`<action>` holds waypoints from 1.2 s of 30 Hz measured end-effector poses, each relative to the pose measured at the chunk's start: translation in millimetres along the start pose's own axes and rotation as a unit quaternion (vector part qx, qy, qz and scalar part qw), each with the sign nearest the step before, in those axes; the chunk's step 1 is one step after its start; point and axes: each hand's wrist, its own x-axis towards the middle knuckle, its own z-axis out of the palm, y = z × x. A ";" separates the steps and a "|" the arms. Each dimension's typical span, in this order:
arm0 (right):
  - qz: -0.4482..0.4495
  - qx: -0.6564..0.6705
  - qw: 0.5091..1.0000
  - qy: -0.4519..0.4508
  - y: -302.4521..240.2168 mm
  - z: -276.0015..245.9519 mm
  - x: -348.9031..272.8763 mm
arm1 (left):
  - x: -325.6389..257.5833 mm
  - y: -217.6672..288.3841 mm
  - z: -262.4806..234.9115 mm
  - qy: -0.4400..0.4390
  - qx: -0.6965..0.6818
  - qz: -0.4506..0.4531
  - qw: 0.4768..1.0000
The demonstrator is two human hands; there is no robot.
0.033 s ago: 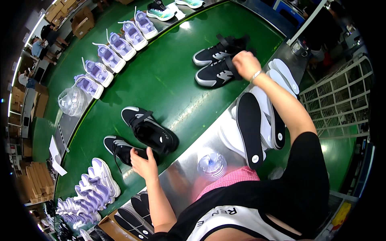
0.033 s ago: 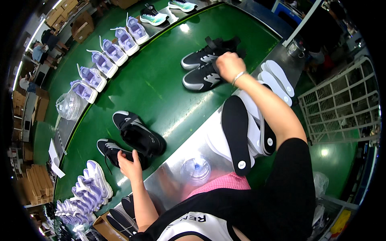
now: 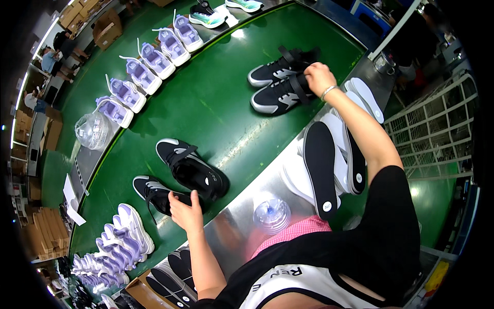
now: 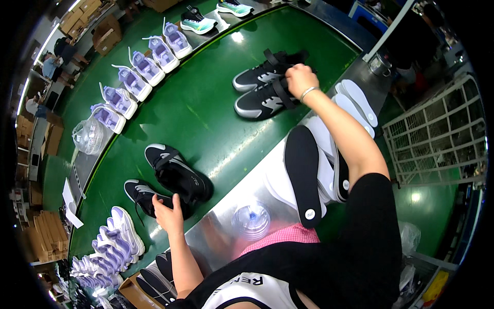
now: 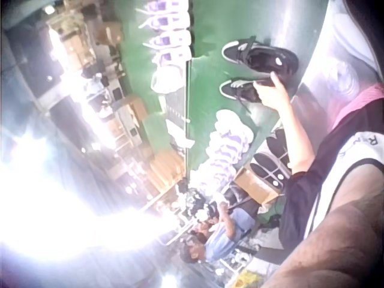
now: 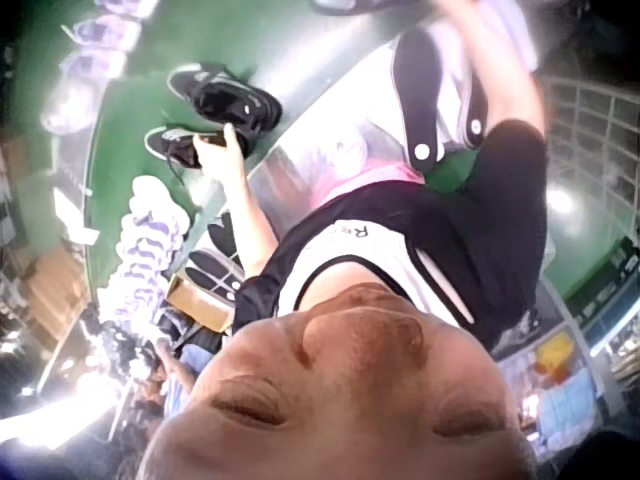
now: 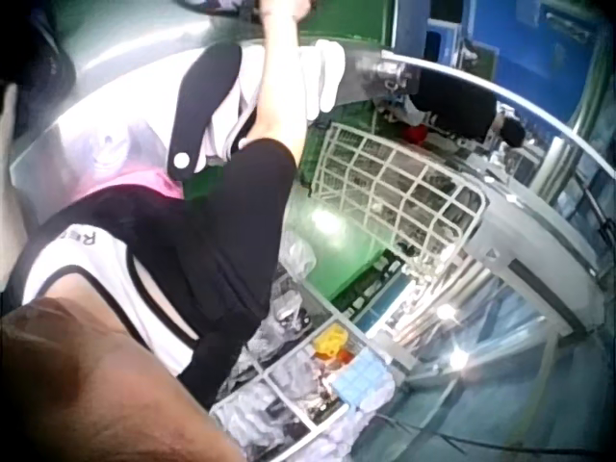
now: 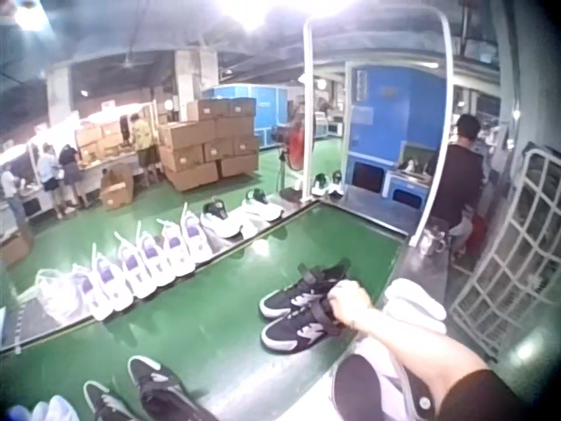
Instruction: The person picks up several black shoe insoles from a table, walks over to storage shelves and bins, places the insoles into plastic bags, ties the bags, and puts them into a large cardboard box before returning to a conveyor line to pick up and organize white and purple sneakers.
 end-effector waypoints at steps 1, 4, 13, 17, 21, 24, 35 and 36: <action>0.059 -0.025 0.998 0.006 14.4 14.4 10.8 | 3.7 5.8 -0.8 -0.022 0.039 0.001 0.999; 0.044 -0.144 0.983 -0.101 38.3 42.5 26.5 | 19.8 20.9 3.4 -0.035 0.094 0.037 0.994; -0.151 -0.150 0.944 -0.251 -13.4 35.4 49.7 | 41.4 -9.0 14.2 0.027 0.090 0.090 0.991; -0.110 -0.117 0.961 -0.227 -115.7 25.9 12.6 | 32.0 49.1 -4.0 0.140 0.094 0.191 0.967; -0.147 -0.070 0.936 -0.311 -159.4 41.9 -27.5 | 10.2 88.9 53.5 -0.231 -0.341 0.173 0.895; -0.163 -0.014 0.951 -0.262 -148.5 9.1 -59.3 | 13.8 104.7 96.2 -0.202 -0.376 0.099 0.899; 0.122 0.006 0.975 -0.184 -69.9 -87.5 -207.7 | 64.8 150.0 118.7 0.004 -0.090 0.303 0.949; 0.130 -0.011 0.971 -0.200 -75.8 -80.3 -215.7 | 67.6 151.7 117.0 -0.011 -0.106 0.331 0.938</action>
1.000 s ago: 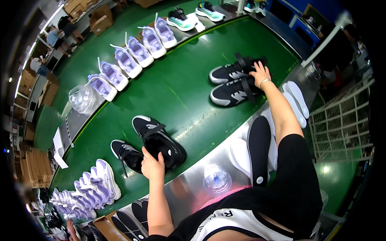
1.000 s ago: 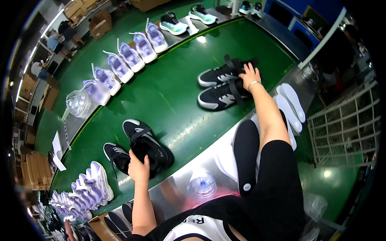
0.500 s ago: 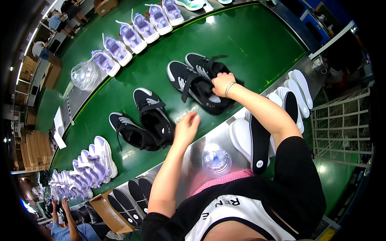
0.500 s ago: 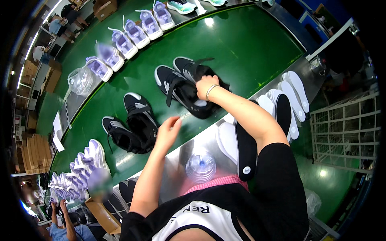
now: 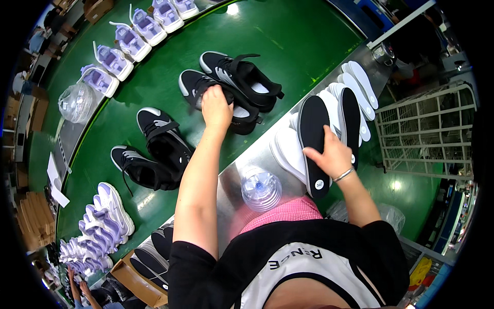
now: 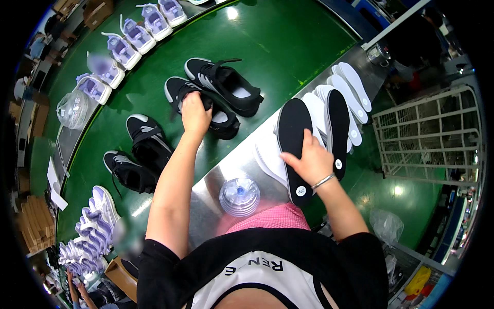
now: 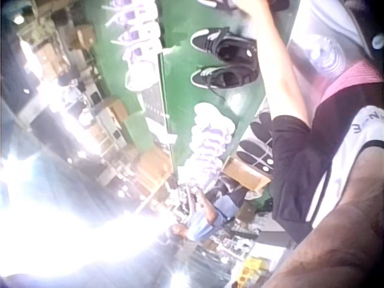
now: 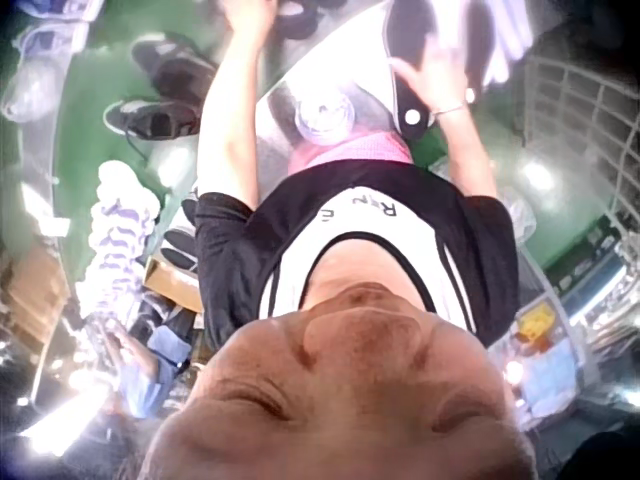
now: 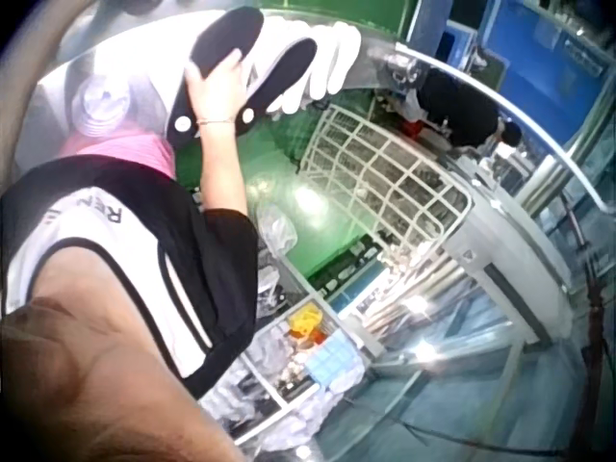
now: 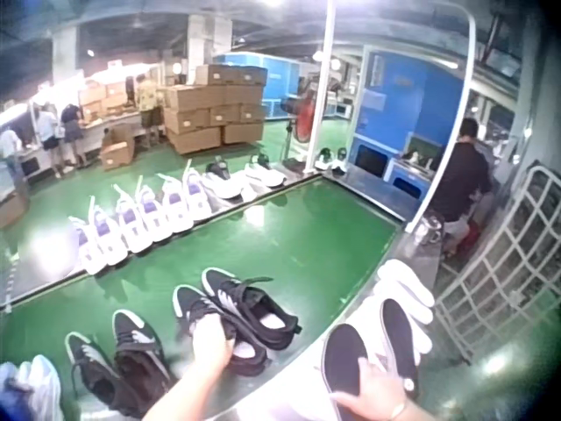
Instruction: The person picks up several black shoe insoles from a table, walks over to storage shelves and bins, places the insoles into plastic bags, ties the bags, and puts them into a large cardboard box before returning to a conveyor line to pick up and organize white and purple sneakers.
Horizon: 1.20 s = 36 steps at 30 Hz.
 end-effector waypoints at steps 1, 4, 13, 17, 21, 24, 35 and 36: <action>0.009 -0.018 1.000 -0.014 -2.9 9.6 -3.3 | 1.8 -0.6 -2.6 0.003 0.002 -0.003 1.000; 0.053 0.011 0.998 -0.011 -11.7 13.1 -1.7 | 6.4 -12.8 -17.1 0.063 -0.076 0.006 0.995; -0.076 0.358 0.930 -0.026 -29.9 -38.3 16.6 | 18.0 -52.3 -43.0 -0.136 -0.349 -0.260 0.890; -0.432 0.031 0.902 0.004 -92.5 -23.1 54.5 | 13.3 -55.7 -44.7 -0.200 -0.405 -0.297 0.841; -0.450 -0.203 0.870 -0.026 -148.7 36.5 87.4 | 8.3 -46.1 -39.0 -0.158 -0.372 -0.274 0.873; -0.378 -0.127 0.914 -0.073 -182.0 82.9 117.2 | -0.5 -48.2 -26.3 -0.079 -0.308 -0.254 0.914; -0.367 -0.122 0.916 -0.110 -146.3 15.4 81.1 | -10.8 -43.5 -24.7 0.024 -0.211 -0.242 0.947; -0.375 -0.135 0.912 -0.092 -150.9 23.0 82.2 | -9.8 -44.5 -25.3 0.026 -0.206 -0.240 0.948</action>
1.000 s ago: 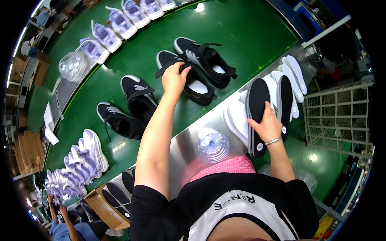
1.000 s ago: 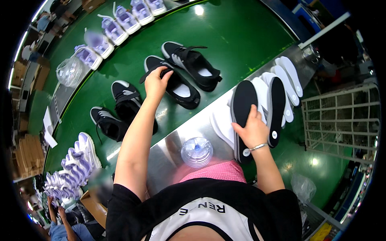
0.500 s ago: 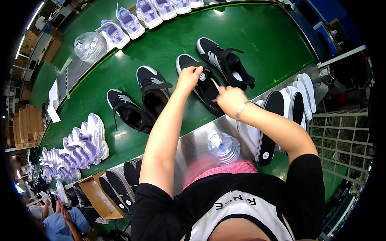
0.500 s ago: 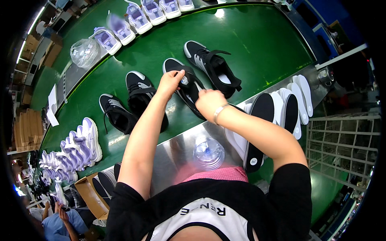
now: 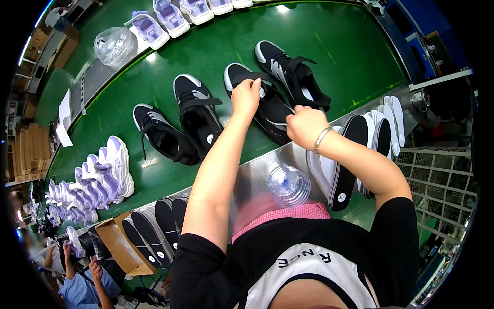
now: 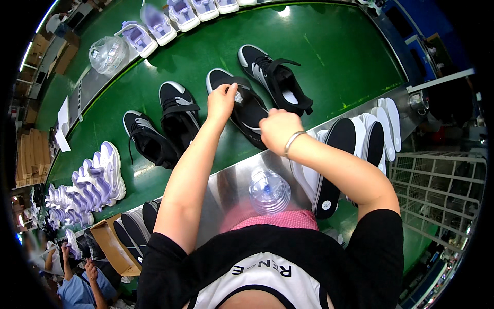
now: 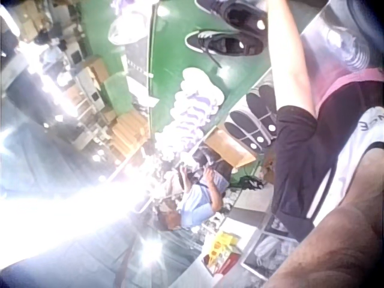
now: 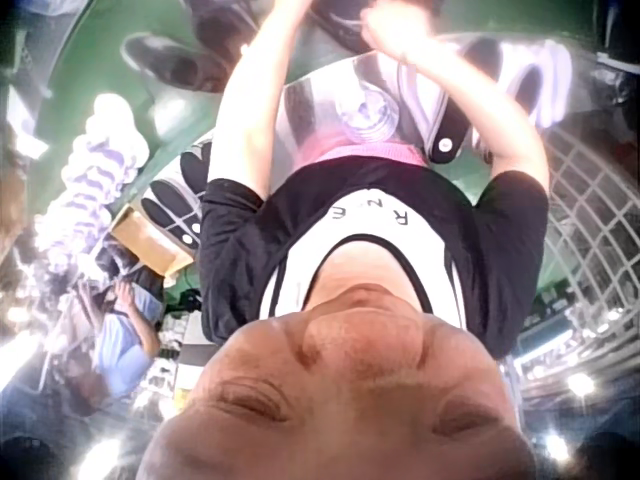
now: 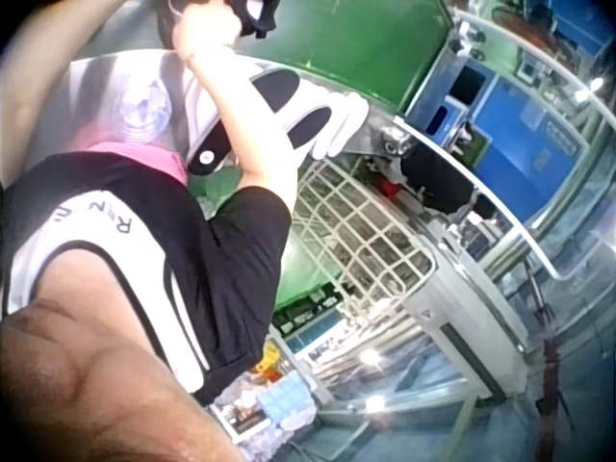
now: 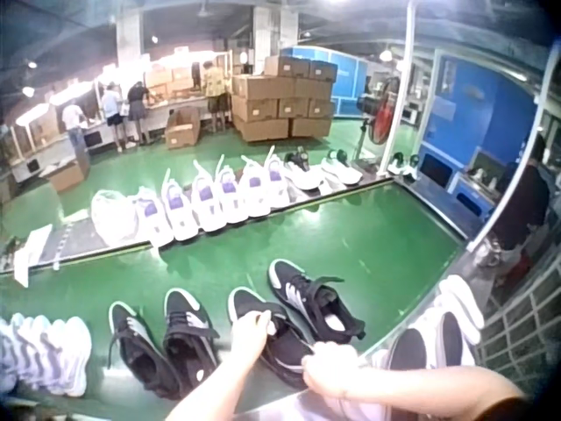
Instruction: The person picks up several black shoe insoles from a table, walks over to storage shelves and bins, places the insoles into plastic bags, ties the bags, and puts them into a large cardboard box before returning to a conveyor line to pick up and organize white and purple sneakers.
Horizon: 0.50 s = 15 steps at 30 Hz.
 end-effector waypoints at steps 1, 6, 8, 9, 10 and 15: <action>-0.005 -0.019 1.000 0.013 -6.9 6.5 7.8 | 0.7 -0.5 -1.3 0.001 0.002 0.002 1.000; 0.023 0.036 0.995 -0.085 -14.2 48.2 70.7 | -0.4 -9.3 -2.5 -0.037 -0.077 -0.046 0.995; 0.034 0.059 0.983 -0.170 -10.3 51.1 86.4 | -1.7 -7.4 -4.8 -0.051 -0.113 -0.079 0.989; 0.025 0.037 0.969 -0.244 -11.4 50.7 92.9 | -2.0 -7.7 -6.7 -0.052 -0.108 -0.079 0.990; -0.009 0.003 0.952 -0.305 -13.7 49.6 101.6 | -2.3 -8.0 -8.6 -0.059 -0.112 -0.086 0.988; 0.076 0.002 0.961 -0.267 -27.6 49.6 98.5 | -2.8 -8.4 -12.9 -0.076 -0.134 -0.092 0.984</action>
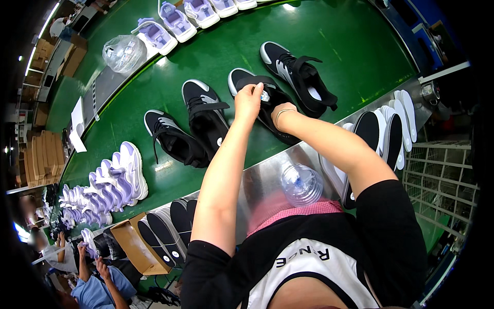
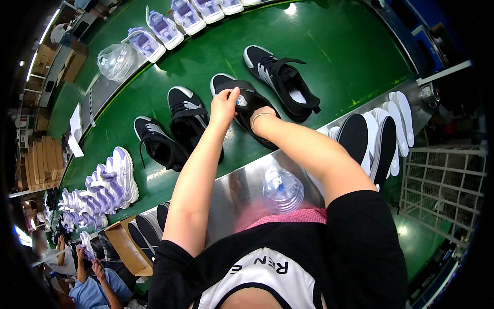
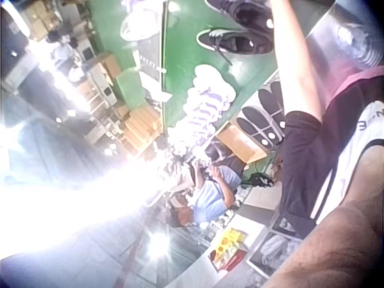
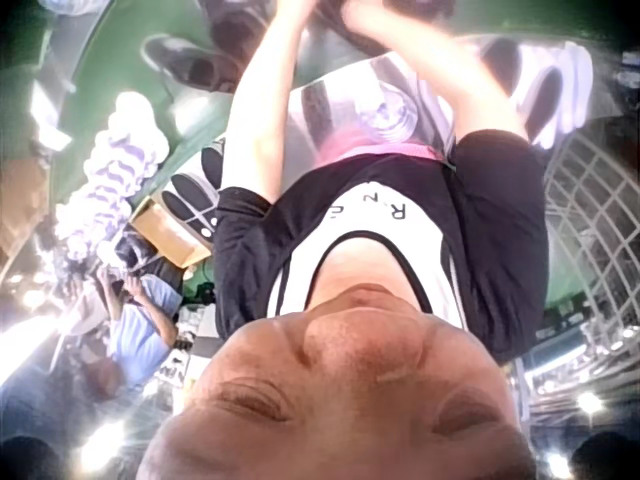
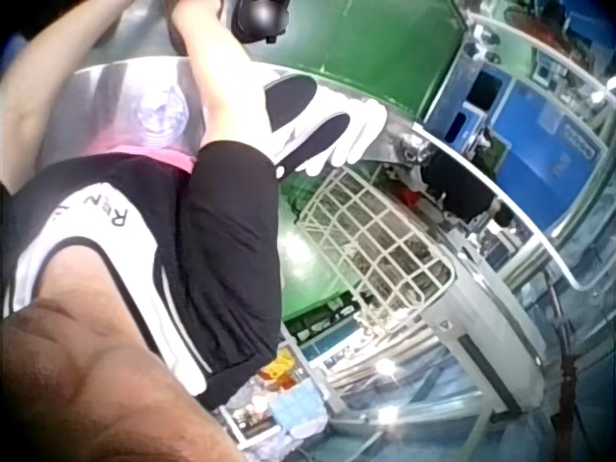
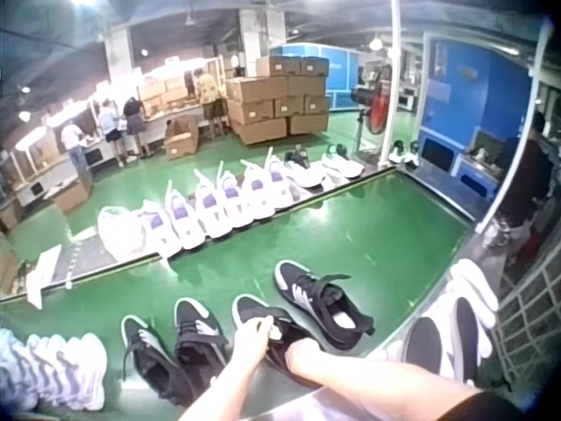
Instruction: The person picks up several black shoe insoles from a table, walks over to storage shelves and bins, places the insoles into plastic bags, ties the bags, and puts them into a large cardboard box before returning to a conveyor line to pick up and organize white and purple sneakers.
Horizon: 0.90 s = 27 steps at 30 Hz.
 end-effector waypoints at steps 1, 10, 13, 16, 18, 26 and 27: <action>-0.002 -0.029 1.000 -0.003 1.6 1.1 3.1 | 1.5 1.1 1.3 -0.001 0.000 0.001 1.000; -0.155 -0.107 0.978 -0.087 8.0 -8.1 -26.6 | 2.2 -13.0 -1.5 0.025 0.023 0.030 0.999; -0.087 -0.055 0.981 -0.163 9.9 -3.9 -38.4 | 4.3 -20.8 1.8 0.043 0.017 0.060 0.997; -0.091 0.004 0.981 -0.170 21.6 7.3 -19.0 | 2.8 -10.5 6.4 0.029 0.024 0.047 0.998; -0.140 0.184 0.964 -0.130 30.4 1.5 -15.7 | -0.2 -4.4 0.9 0.023 0.035 0.029 0.999; -0.051 0.774 0.615 0.142 17.0 25.4 12.2 | -13.2 -0.5 0.3 0.036 0.102 0.051 0.993; -0.077 0.792 0.591 0.133 17.9 24.9 11.1 | -11.0 -3.8 0.7 0.045 0.073 0.071 0.994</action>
